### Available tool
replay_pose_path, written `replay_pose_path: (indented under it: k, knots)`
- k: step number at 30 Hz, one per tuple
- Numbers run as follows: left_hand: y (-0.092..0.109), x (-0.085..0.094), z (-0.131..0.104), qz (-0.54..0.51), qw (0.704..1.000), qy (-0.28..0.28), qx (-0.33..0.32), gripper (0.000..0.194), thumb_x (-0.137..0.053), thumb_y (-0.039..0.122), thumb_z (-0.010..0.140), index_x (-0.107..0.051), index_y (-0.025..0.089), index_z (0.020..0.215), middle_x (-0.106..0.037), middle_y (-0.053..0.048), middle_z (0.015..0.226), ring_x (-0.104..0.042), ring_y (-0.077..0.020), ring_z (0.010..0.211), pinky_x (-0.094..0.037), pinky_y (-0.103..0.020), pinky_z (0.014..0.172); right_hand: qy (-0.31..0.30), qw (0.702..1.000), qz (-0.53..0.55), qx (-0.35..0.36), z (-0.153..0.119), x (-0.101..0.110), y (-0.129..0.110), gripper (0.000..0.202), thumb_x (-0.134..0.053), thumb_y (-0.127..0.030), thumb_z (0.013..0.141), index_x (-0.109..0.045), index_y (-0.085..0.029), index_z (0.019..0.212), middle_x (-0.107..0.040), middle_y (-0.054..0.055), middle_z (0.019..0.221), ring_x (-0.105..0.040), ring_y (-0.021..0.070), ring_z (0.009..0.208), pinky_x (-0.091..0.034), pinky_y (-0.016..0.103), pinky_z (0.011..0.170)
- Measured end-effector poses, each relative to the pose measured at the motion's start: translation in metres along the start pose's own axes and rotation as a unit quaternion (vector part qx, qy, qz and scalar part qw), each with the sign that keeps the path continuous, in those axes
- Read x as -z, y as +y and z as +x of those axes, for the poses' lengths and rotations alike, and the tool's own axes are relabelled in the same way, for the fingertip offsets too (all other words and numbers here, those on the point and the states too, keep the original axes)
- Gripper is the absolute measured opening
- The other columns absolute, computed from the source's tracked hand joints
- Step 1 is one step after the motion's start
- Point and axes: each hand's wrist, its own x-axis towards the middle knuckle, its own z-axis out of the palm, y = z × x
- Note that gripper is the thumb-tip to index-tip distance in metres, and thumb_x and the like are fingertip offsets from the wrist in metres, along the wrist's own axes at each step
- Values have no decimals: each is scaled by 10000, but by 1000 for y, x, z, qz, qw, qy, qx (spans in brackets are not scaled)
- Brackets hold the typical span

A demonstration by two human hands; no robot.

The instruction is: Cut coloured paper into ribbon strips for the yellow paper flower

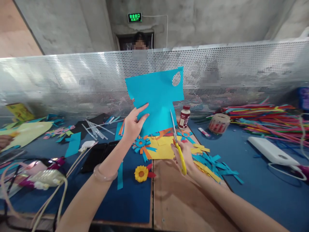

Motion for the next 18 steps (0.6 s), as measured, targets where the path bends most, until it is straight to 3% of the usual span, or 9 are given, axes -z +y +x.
replay_pose_path:
  k: [3, 5, 18]
  knots:
    - [-2, 1, 1, -8, 1000, -4, -8, 350, -553, 295, 889, -586, 262, 1237, -597, -47, 1276, -569, -208, 1141, -508, -359, 914, -1, 1000, -5, 0, 1, -2, 3, 230, -551, -422, 754, -480, -204, 745, -379, -76, 525, -407, 94, 437, -327, 211, 423]
    - [-3, 1, 1, -13, 1000, -8, -1, 350, -553, 301, 889, -588, 270, 1236, -582, -40, 1303, -557, -212, 1171, -475, -375, 974, -2, 1000, -8, -1, 0, -3, 3, 233, -543, -430, 761, -477, -207, 747, -378, -77, 525, -406, 95, 436, -325, 213, 423]
    - [-7, 1, 0, -22, 1000, -6, -8, 356, -582, 264, 866, -606, 295, 1220, -604, -19, 1270, -561, -229, 1176, -519, -389, 941, -31, 999, 8, -39, -13, -2, -26, 226, -571, -398, 761, -459, -204, 730, -445, -61, 568, -434, 89, 470, -337, 214, 442]
